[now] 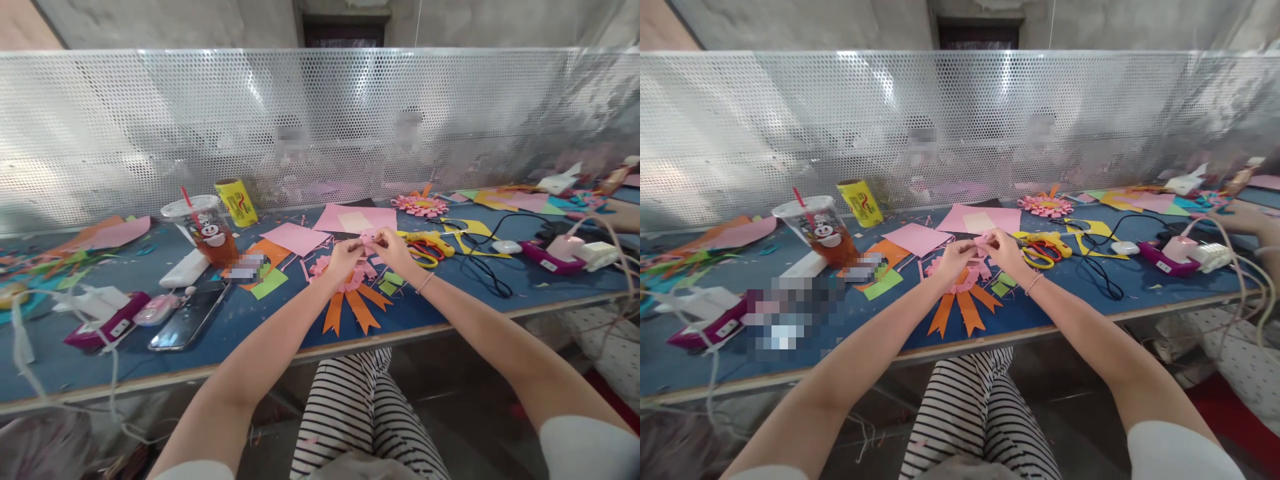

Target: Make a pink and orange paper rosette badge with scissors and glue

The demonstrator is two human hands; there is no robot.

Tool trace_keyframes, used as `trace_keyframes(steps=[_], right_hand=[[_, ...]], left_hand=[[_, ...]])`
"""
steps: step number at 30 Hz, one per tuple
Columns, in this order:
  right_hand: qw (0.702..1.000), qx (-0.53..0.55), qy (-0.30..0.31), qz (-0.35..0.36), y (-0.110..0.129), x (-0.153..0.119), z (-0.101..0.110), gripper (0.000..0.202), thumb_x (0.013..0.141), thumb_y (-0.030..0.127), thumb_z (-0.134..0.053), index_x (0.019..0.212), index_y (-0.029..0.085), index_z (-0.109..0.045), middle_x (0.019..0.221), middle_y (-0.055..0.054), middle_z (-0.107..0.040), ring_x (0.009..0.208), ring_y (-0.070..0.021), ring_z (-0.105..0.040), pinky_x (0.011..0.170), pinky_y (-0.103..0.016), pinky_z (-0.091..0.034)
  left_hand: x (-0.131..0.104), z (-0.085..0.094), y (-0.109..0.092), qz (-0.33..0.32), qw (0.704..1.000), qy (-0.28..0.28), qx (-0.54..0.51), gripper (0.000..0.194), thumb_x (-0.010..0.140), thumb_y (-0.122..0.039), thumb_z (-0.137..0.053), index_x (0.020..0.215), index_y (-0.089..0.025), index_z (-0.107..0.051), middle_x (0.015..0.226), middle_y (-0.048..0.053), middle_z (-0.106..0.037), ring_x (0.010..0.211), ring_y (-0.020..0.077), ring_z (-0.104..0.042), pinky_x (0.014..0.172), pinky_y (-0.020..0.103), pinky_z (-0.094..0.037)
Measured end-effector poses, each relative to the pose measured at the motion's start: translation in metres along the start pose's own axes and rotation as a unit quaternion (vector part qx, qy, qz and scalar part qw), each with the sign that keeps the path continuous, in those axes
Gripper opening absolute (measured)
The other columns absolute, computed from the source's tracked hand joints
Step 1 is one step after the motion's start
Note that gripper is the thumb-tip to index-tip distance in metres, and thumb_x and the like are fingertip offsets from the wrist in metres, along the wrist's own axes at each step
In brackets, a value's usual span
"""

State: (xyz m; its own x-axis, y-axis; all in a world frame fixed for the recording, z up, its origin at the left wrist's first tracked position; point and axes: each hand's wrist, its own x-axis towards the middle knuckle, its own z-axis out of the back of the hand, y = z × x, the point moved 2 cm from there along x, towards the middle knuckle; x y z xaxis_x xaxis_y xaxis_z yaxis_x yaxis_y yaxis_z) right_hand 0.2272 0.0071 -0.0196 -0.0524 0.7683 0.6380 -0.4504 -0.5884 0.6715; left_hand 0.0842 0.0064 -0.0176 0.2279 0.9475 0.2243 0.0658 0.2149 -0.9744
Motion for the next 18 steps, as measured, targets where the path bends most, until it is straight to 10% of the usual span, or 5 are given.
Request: trace_keyframes(steps=[18], right_hand=[[0.988,0.13,0.075,-0.023,-0.0024,0.0059,0.0008,0.019,0.07,0.035,-0.06,0.077,0.018,-0.055,0.08,-0.002,-0.056,0.072,-0.0135,-0.051,0.065,-0.028,-0.043]], left_hand=[[-0.0049,-0.0041,-0.0074,-0.056,0.995,0.018,0.075,0.008,0.064,-0.014,-0.054,0.064,-0.014,-0.062,0.067,0.001,-0.06,0.058,0.0107,-0.055,0.052,0.021,-0.047]])
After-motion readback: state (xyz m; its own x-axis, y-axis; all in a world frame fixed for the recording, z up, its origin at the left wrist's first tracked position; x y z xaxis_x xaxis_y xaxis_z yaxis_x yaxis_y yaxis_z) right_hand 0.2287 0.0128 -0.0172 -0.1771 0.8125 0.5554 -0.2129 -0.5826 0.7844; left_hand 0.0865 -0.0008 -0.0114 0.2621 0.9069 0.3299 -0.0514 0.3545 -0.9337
